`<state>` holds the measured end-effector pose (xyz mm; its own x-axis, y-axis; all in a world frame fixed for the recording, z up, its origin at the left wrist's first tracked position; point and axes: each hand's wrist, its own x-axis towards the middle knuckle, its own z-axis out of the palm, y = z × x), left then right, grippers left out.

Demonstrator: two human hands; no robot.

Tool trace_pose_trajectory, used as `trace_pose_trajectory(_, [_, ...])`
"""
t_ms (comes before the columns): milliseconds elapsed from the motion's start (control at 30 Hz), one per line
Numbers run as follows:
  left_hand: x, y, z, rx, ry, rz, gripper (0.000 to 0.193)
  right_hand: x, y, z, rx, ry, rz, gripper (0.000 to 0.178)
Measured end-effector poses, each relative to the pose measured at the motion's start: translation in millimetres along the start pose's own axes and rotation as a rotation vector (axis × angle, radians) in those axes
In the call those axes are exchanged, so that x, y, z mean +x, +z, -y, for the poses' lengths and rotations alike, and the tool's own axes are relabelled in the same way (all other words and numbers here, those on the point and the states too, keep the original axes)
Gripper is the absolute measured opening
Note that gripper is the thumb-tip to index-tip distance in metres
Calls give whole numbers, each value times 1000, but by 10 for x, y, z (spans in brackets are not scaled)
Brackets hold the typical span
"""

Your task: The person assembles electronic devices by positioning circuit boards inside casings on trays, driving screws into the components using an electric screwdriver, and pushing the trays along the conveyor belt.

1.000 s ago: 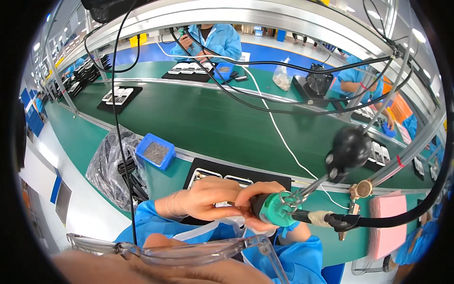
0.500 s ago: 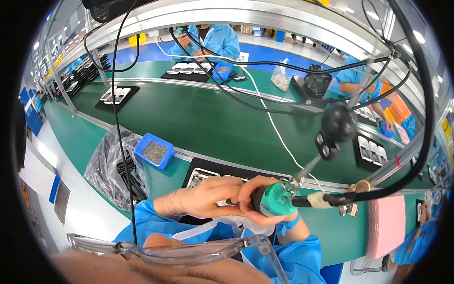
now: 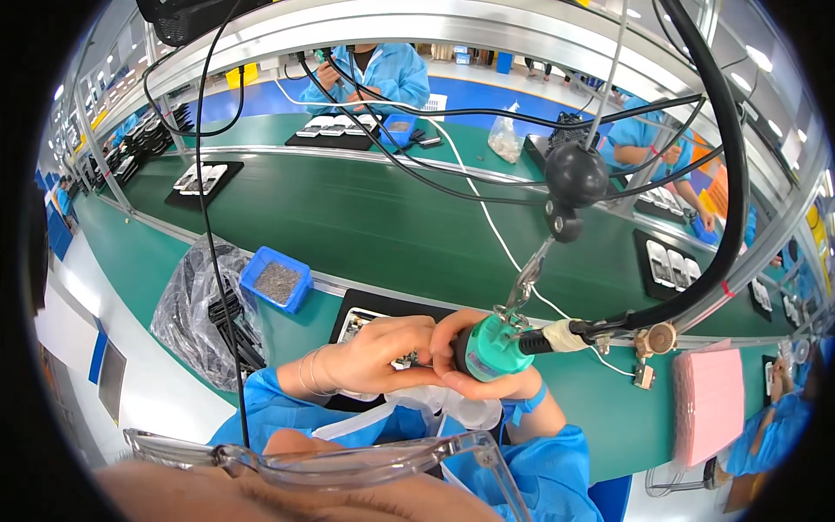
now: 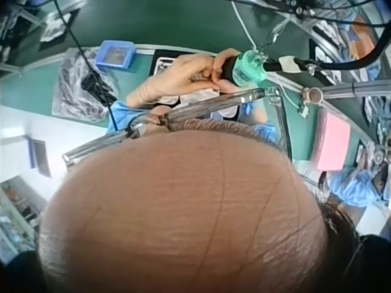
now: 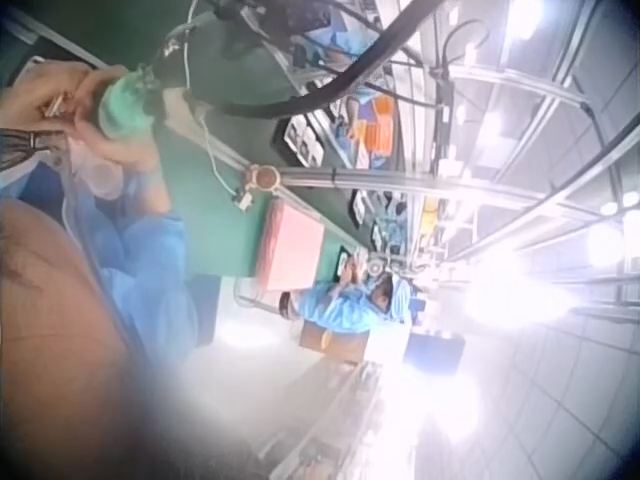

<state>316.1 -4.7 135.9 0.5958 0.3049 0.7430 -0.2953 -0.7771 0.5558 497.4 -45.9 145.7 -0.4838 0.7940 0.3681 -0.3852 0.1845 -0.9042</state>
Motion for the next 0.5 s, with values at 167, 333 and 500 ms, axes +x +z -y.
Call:
trace_pose_trajectory(167, [1, 1, 18, 20, 3, 6, 28, 5, 1, -7, 1, -11, 6, 31])
trace_pose_trajectory(333, [10, -9, 12, 49, 8, 1, 28, 19, 3, -8, -15, -24, 13, 31])
trace_pose_trajectory(500, [9, -3, 15, 36, 11, -1, 27, 14, 15, 14, -32, -11, 6, 30])
